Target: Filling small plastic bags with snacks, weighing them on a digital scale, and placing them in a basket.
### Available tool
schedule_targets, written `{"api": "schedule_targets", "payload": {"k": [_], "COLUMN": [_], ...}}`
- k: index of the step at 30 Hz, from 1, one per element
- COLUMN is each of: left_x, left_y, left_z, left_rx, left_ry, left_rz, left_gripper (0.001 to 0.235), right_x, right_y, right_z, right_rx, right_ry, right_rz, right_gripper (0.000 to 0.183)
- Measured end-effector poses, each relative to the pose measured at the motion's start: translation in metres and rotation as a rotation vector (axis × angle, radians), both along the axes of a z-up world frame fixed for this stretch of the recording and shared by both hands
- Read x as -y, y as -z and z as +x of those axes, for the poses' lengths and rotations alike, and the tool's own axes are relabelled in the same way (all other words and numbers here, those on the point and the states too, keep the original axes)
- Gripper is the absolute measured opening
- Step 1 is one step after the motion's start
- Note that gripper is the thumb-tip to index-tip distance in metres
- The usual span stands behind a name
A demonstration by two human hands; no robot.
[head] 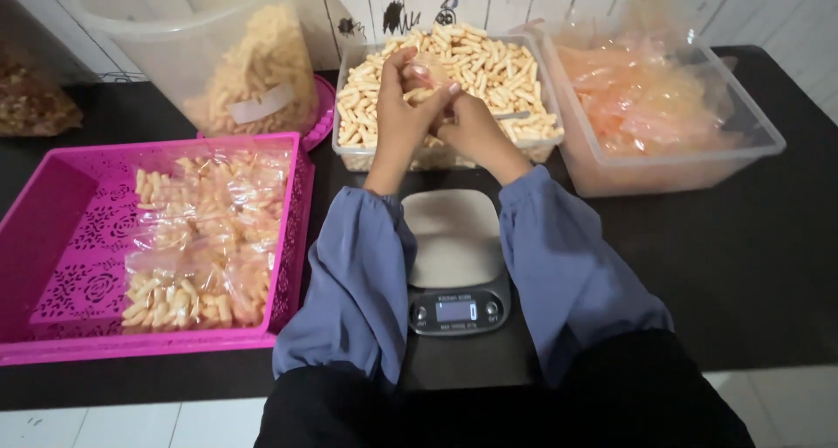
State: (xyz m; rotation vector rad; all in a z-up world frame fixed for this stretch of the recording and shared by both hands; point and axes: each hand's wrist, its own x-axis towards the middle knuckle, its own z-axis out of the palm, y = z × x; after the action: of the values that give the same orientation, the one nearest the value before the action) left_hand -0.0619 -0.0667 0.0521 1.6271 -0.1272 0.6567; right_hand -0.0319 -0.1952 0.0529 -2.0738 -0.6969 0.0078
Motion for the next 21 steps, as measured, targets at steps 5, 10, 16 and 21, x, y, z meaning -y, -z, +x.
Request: {"api": "schedule_targets", "payload": {"k": [5, 10, 16, 21], "left_x": [0.005, -0.011, -0.006, -0.005], "left_y": [-0.004, 0.044, 0.060, 0.056], "left_z": [-0.034, -0.034, -0.055, -0.078], "left_rx": [-0.073, 0.002, -0.014, -0.046], "left_ry": [0.088, 0.317, 0.366, 0.375], "left_rz": [0.041, 0.035, -0.109, -0.060], "left_gripper": [0.065, 0.053, 0.063, 0.065], "right_x": [0.018, 0.037, 0.046, 0.054], "right_y": [0.005, 0.018, -0.004, 0.024], "right_z": [-0.021, -0.038, -0.093, -0.098], "right_rx": [-0.183, -0.361, -0.428, -0.344], "right_ry": [-0.064, -0.262, -0.162, -0.126], "right_rz": [0.342, 0.548, 0.500, 0.646], "right_gripper": [0.038, 0.049, 0.034, 0.030]}}
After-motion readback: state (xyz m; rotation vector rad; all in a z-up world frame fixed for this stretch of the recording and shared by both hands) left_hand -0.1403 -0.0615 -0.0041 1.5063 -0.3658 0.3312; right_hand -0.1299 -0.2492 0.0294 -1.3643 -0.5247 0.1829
